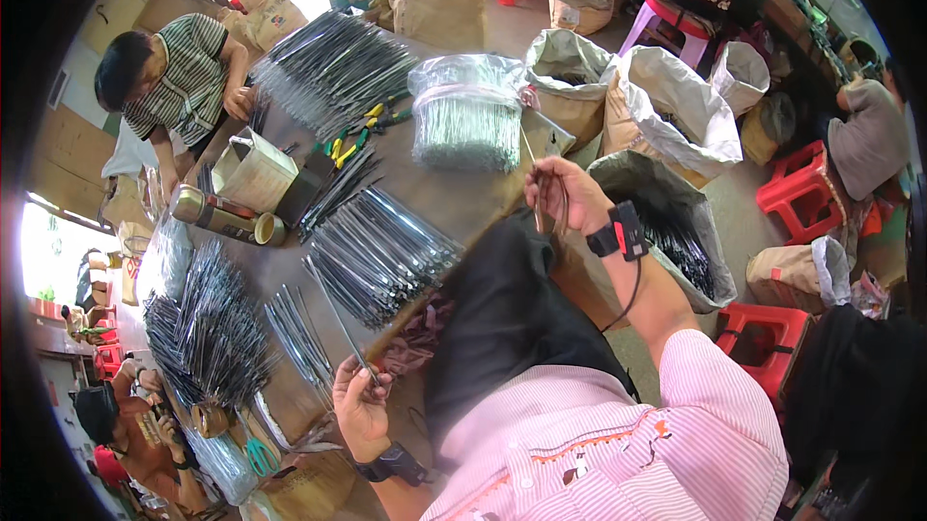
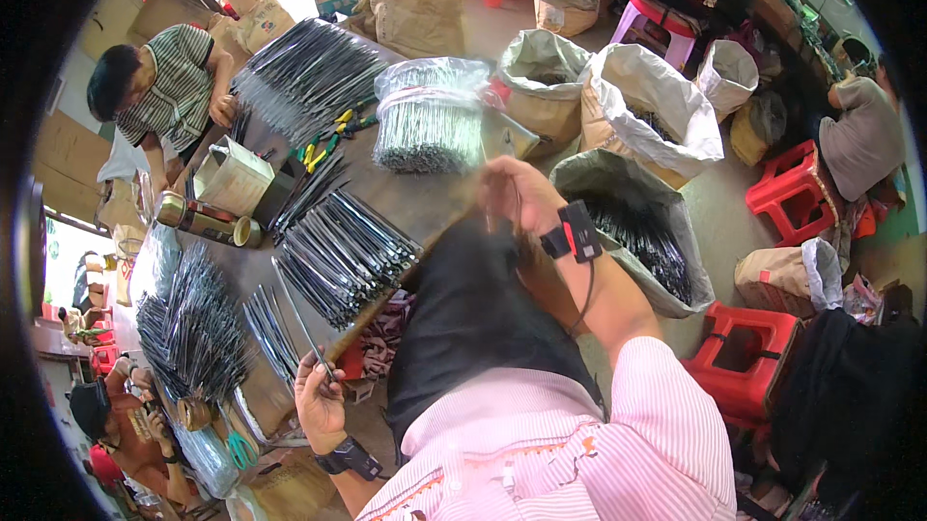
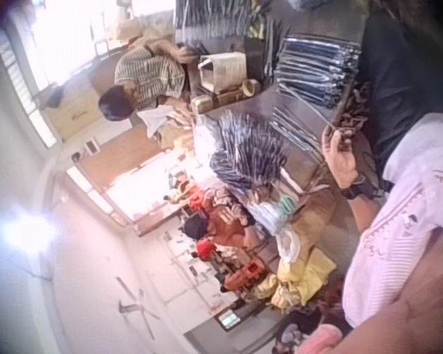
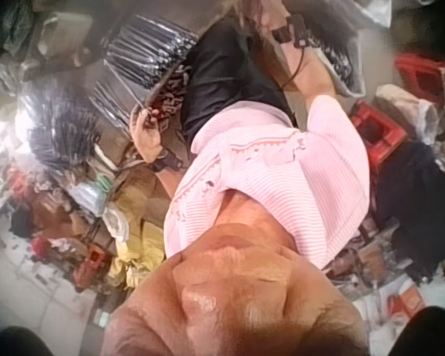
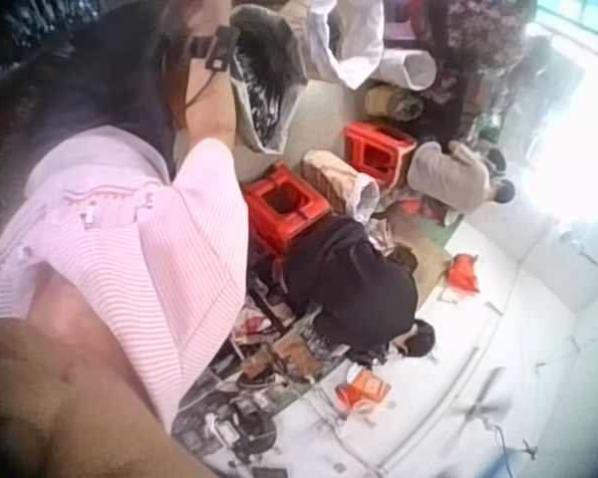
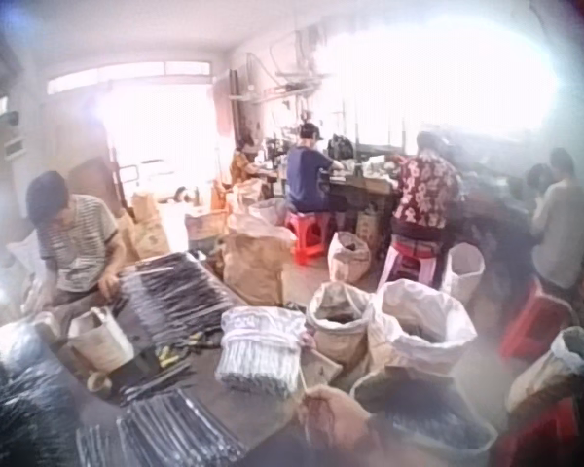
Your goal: The person repeatedly picks up thin metal rods from a table, uses pliers to cut them into shorter pieces, and places the cut pieces back on the table. The person also briefly pauses to adjust a wrist-mounted device before resuming cutting.
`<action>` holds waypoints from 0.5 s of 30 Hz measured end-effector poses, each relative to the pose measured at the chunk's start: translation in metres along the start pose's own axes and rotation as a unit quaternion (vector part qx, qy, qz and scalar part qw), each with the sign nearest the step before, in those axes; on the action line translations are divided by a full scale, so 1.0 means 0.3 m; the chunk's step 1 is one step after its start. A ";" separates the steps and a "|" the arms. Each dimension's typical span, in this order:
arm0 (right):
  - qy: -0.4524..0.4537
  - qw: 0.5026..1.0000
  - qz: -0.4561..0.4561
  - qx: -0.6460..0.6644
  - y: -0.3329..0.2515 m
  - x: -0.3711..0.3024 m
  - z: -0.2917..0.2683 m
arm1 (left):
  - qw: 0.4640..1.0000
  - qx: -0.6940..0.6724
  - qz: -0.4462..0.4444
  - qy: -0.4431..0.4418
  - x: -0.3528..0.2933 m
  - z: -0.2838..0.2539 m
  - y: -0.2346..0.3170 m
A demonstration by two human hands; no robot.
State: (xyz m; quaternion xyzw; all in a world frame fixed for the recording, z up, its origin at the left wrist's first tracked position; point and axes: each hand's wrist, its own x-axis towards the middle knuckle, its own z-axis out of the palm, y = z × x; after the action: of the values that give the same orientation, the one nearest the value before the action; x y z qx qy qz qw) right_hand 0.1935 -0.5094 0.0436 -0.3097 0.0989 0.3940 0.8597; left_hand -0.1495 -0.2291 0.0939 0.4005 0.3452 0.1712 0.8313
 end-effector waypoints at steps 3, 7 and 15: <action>0.001 0.999 -0.031 0.011 -0.042 0.076 0.013 | 1.000 0.002 -0.005 -0.024 0.001 0.031 -0.014; -0.018 0.998 -0.048 0.042 -0.072 0.141 0.018 | 0.997 0.003 -0.010 -0.071 0.001 0.079 -0.021; -0.031 0.990 -0.024 -0.133 0.057 -0.085 0.078 | 0.993 0.030 -0.036 -0.106 -0.009 0.148 -0.041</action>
State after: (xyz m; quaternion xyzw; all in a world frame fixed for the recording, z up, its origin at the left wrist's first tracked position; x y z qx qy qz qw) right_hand 0.1619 -0.5023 0.0648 -0.4112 0.0121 0.3925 0.8226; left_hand -0.1198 -0.2626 0.1049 0.4288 0.2745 0.0871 0.8563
